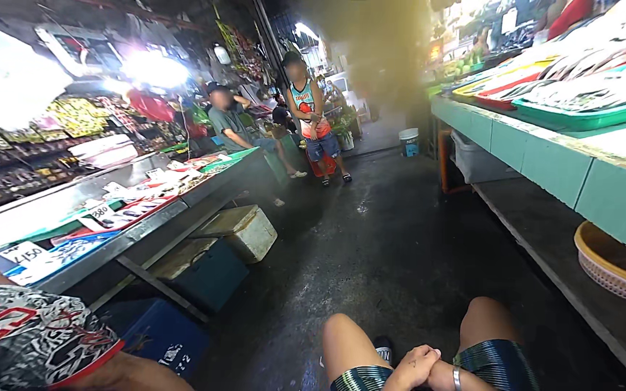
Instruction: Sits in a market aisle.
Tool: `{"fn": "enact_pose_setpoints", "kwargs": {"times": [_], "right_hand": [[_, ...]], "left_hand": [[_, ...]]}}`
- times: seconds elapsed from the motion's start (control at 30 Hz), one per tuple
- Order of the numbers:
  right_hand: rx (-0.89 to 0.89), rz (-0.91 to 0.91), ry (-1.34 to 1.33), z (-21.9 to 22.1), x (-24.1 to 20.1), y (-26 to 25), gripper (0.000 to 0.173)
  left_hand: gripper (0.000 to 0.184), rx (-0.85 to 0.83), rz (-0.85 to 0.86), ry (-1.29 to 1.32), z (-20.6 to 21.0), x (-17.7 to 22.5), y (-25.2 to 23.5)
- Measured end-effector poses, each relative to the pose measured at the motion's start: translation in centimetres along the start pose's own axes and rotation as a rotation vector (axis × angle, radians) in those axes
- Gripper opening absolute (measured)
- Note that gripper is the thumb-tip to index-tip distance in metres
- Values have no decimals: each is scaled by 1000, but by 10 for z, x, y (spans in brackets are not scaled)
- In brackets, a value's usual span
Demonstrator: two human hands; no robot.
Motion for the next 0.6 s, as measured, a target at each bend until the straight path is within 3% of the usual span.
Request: {"fn": "enact_pose_setpoints", "kwargs": {"times": [0.23,0.6], "right_hand": [[80,26,-35,-15,9,11,40],[-11,31,-19,5,-9,0,44]], "left_hand": [[50,-1,37,-23,6,18,-14],[52,-2,-1,39,-3,-13,2]]}}
Point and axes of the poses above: each hand's wrist, its own y-axis away from the middle knuckle, its own z-axis out of the palm, x = y × z, the point moved 9 cm from there along -y, towards the middle knuckle, and after that the axes turned 2 degrees about z, right-handed, at the moved point
